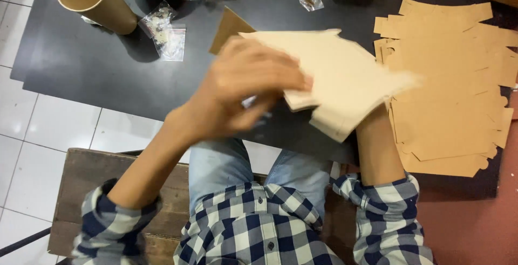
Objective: The person assembles flat cardboard box blanks by folding along pre-scored lines and inserting tabs into slots to form small boxes. The person handles multiple blanks sequentially, folding and locking each one into a box shape and placing the finished boxes on the table.
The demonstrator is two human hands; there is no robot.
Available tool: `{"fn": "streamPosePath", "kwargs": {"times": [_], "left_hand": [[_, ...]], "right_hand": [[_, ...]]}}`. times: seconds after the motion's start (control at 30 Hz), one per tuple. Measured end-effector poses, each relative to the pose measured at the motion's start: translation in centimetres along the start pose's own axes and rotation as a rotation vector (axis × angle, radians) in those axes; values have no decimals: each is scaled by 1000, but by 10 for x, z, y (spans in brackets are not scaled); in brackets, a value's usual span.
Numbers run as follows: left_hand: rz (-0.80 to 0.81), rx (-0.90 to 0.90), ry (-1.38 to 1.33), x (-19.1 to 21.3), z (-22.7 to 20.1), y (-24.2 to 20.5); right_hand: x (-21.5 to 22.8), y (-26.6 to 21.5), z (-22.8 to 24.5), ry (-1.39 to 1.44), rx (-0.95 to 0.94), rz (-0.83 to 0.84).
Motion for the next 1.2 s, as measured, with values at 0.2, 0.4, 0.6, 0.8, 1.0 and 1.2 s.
{"fn": "streamPosePath", "kwargs": {"times": [0.2, 0.4, 0.6, 0.8, 1.0, 1.2], "left_hand": [[308, -34, 120, -62, 15, -83], [482, 300, 124, -81, 57, -142], [639, 409, 116, -72, 59, -132], [745, 384, 466, -107, 67, -119], [877, 326, 761, -150, 58, -101], [933, 370, 886, -159, 57, -93]], "right_hand": [[107, 19, -27, 191, 188, -200], [33, -1, -7, 284, -28, 7], [37, 2, -22, 267, -93, 33], [26, -3, -12, 142, -104, 56], [16, -5, -8, 92, -144, 54], [44, 2, -8, -157, 19, -49]]}}
Point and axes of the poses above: each hand's wrist, its own y-axis towards the middle knuckle, its own x-axis out of the back of the hand, z = x × y, the point moved 10 cm from there along y, towards the middle knuckle, and after that the axes turned 12 degrees about y, right-handed, at the moved point
